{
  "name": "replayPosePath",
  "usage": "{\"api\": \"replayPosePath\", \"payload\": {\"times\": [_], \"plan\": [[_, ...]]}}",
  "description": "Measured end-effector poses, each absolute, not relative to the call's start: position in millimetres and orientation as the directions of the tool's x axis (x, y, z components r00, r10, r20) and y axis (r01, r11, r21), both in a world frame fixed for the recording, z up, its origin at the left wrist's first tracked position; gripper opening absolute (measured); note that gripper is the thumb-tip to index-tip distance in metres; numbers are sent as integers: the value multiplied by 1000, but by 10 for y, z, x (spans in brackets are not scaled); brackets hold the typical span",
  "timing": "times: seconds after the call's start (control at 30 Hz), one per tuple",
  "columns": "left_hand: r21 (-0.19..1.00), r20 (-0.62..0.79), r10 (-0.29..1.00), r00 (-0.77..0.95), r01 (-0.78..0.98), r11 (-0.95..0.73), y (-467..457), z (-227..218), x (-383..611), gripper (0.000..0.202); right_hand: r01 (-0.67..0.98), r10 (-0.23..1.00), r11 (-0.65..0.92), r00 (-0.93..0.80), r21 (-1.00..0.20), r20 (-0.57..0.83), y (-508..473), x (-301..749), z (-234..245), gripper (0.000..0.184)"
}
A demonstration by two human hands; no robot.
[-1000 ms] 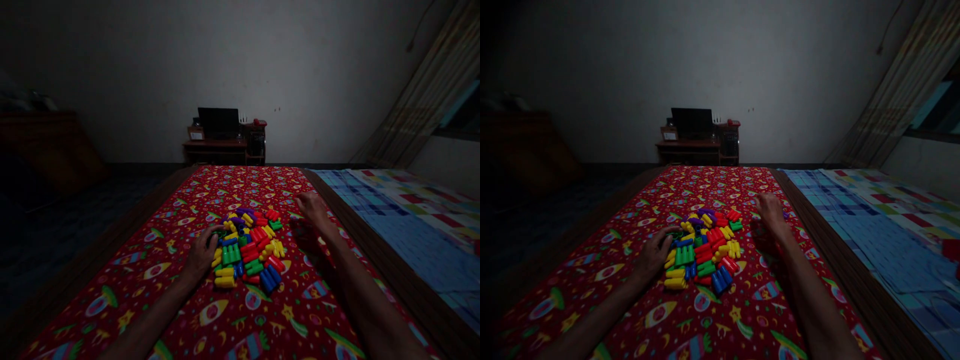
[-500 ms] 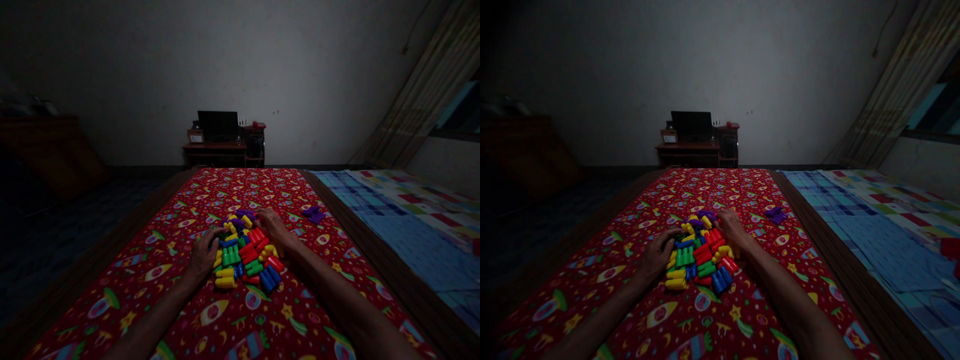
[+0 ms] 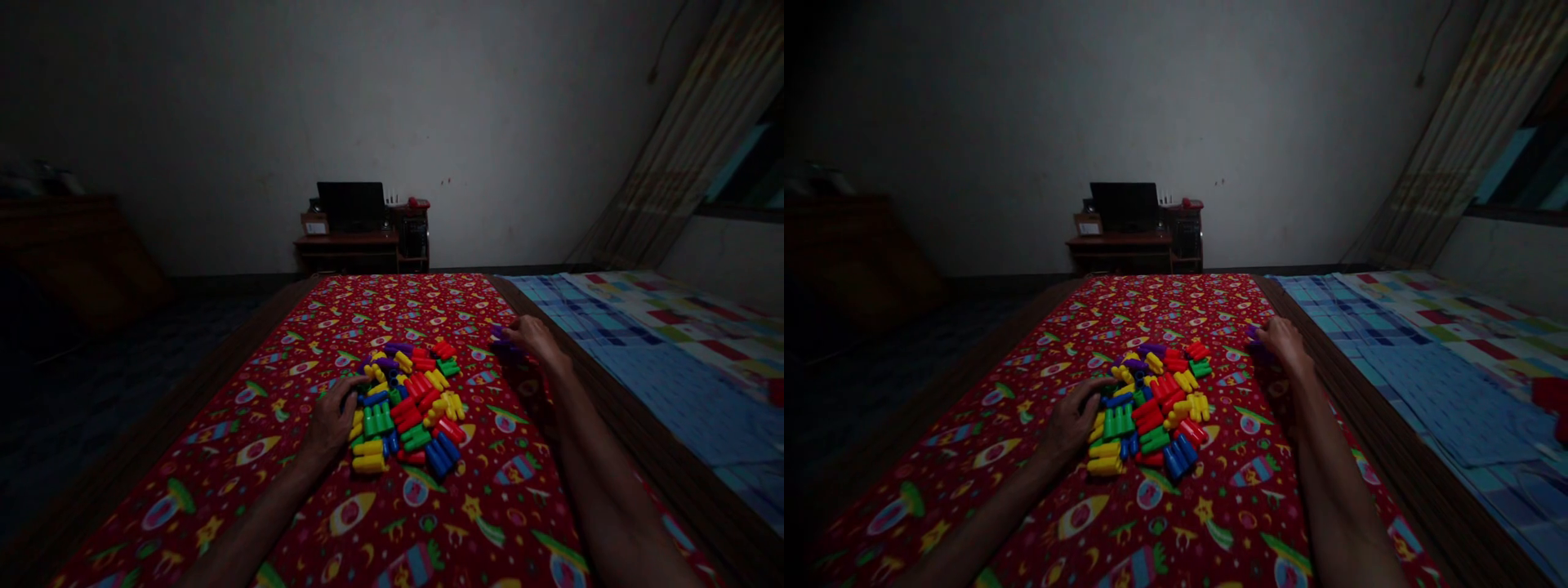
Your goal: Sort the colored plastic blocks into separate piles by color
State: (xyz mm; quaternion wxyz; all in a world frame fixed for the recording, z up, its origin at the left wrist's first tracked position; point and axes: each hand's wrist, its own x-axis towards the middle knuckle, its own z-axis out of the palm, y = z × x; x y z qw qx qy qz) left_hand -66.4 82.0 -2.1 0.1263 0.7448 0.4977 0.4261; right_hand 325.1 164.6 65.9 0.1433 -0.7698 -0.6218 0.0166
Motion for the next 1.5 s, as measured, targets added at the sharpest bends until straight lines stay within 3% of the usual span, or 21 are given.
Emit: {"api": "replayPosePath", "payload": {"times": [0.13, 0.27, 0.43, 0.6, 0.7, 0.83, 1.07, 1.2, 1.33, 1.5], "plan": [[614, 507, 851, 139, 635, -470, 819, -16, -662, 32, 936, 959, -264, 280, -233, 35, 1662, 3438, 667, 29], [623, 503, 854, 134, 629, -465, 819, -8, -657, 31, 945, 935, -218, 273, -242, 225, 1640, 3419, 740, 30], [640, 491, 862, 124, 620, -453, 821, 4, -659, 31, 967, 902, 29, 83, -252, 423, 1601, 2935, 771, 32], [640, 482, 866, 129, 623, -449, 833, -5, -665, 32, 841, 834, 463, -307, -280, 458, 1660, 2117, 570, 29], [636, 493, 861, 125, 624, -455, 843, -27, -668, 31, 755, 782, 603, -495, -256, 380, 1781, 1728, 488, 31], [632, 504, 855, 122, 623, -461, 844, -41, -671, 30, 781, 816, 577, -539, -239, 208, 1896, 1460, 448, 23], [630, 502, 853, 142, 615, -474, 848, -34, -673, 30, 777, 885, 434, -272, -456, 377, 1815, 1932, 466, 31], [644, 512, 852, 108, 609, -464, 843, -21, -656, 30, 656, 909, 385, -148, -649, 389, 1706, 2378, 594, 31], [656, 530, 848, 10, 629, -417, 786, 58, -586, 34, 500, 873, 482, -341, -720, 348, 1493, 2265, 693, 29], [654, 509, 857, 87, 608, -450, 715, 132, -485, 38, 432, 718, 647, -622, -629, 312, 1140, 1703, 696, 28]]}}
